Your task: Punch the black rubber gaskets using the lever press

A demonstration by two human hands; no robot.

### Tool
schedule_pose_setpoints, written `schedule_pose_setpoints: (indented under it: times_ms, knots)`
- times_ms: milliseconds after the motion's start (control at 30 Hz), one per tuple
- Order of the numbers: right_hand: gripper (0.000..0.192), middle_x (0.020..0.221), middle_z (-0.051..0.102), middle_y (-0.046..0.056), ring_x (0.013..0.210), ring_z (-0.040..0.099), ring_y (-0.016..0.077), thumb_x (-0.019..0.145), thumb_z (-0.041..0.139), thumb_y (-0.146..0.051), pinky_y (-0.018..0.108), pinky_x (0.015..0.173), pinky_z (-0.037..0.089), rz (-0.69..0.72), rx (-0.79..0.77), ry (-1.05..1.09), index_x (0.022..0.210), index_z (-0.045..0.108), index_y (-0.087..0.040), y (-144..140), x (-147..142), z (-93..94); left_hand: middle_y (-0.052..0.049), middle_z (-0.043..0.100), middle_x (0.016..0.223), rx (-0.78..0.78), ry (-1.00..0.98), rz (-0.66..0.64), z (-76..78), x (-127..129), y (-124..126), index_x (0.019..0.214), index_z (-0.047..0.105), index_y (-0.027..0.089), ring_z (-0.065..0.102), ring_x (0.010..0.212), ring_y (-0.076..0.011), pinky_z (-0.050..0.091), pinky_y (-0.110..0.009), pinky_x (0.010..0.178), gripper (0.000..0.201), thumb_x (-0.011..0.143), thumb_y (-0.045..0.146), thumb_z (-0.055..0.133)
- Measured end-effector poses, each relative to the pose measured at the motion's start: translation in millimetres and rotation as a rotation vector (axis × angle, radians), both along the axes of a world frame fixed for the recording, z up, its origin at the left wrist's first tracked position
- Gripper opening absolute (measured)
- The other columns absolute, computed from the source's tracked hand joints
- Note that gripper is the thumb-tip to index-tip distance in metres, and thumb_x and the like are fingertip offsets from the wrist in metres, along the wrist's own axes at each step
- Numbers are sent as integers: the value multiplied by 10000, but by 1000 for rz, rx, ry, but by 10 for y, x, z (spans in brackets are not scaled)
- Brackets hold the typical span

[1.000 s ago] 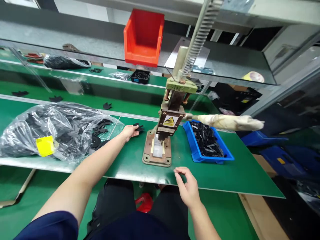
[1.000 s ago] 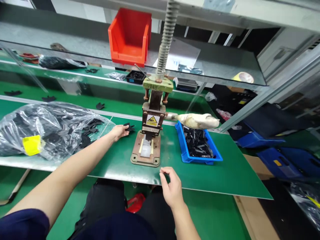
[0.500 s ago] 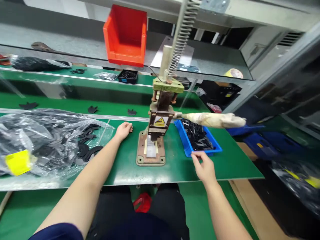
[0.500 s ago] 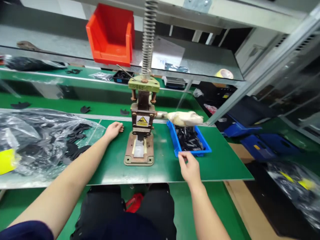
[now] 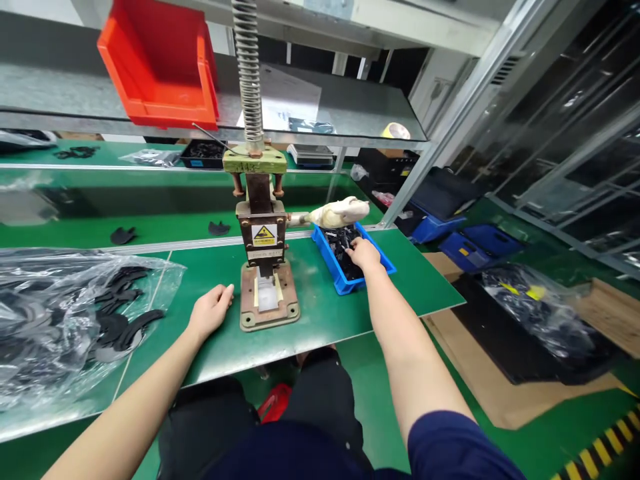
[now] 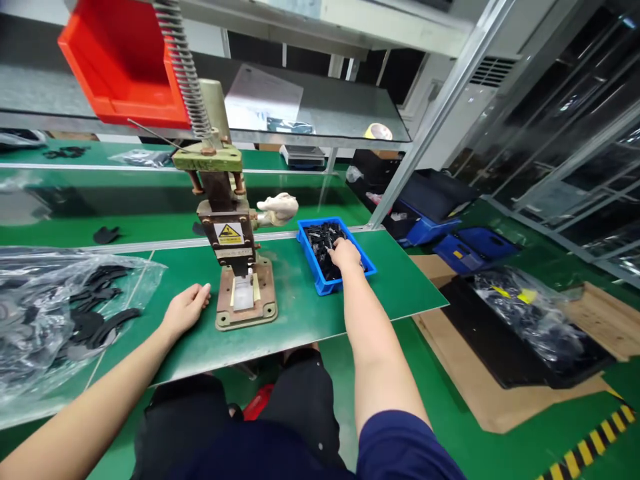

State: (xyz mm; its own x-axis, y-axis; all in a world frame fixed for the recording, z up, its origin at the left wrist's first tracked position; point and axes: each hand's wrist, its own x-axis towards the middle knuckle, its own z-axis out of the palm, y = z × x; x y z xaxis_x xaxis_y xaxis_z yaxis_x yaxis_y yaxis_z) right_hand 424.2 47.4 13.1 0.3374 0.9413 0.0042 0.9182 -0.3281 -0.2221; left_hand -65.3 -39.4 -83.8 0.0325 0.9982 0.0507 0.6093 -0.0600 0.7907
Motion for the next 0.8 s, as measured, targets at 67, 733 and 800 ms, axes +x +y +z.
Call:
schedule_pose_setpoints:
  times_ms: [67, 733, 800]
  knots:
    - [448, 1358, 666, 101, 1227, 667, 234, 1003, 680, -492, 488, 1070, 604, -20, -27, -14, 1324, 645, -181, 122, -17, 4, -21, 724, 767, 27, 89, -14, 38, 31, -4, 776, 625, 258, 672, 744, -215, 478, -310, 719, 498, 1032, 654, 464]
    - [381, 1277, 694, 86, 1157, 683, 204, 1009, 675, -479, 444, 1029, 616, -36, 209, 246, 1240, 673, -176, -387, -80, 232, 1, 648, 680, 54, 141, 1, 106, 71, -45, 771, 589, 265, 601, 674, -212, 388, -305, 651, 473, 1016, 652, 467]
    - [386, 1220, 707, 77, 1086, 697, 186, 1014, 668, -489, 412, 973, 632, -48, 280, 356, 1230, 671, -169, -483, -127, 267, 3, 642, 666, 50, 131, 5, 98, 66, -48, 769, 589, 266, 599, 662, -212, 390, -304, 645, 469, 1010, 653, 476]
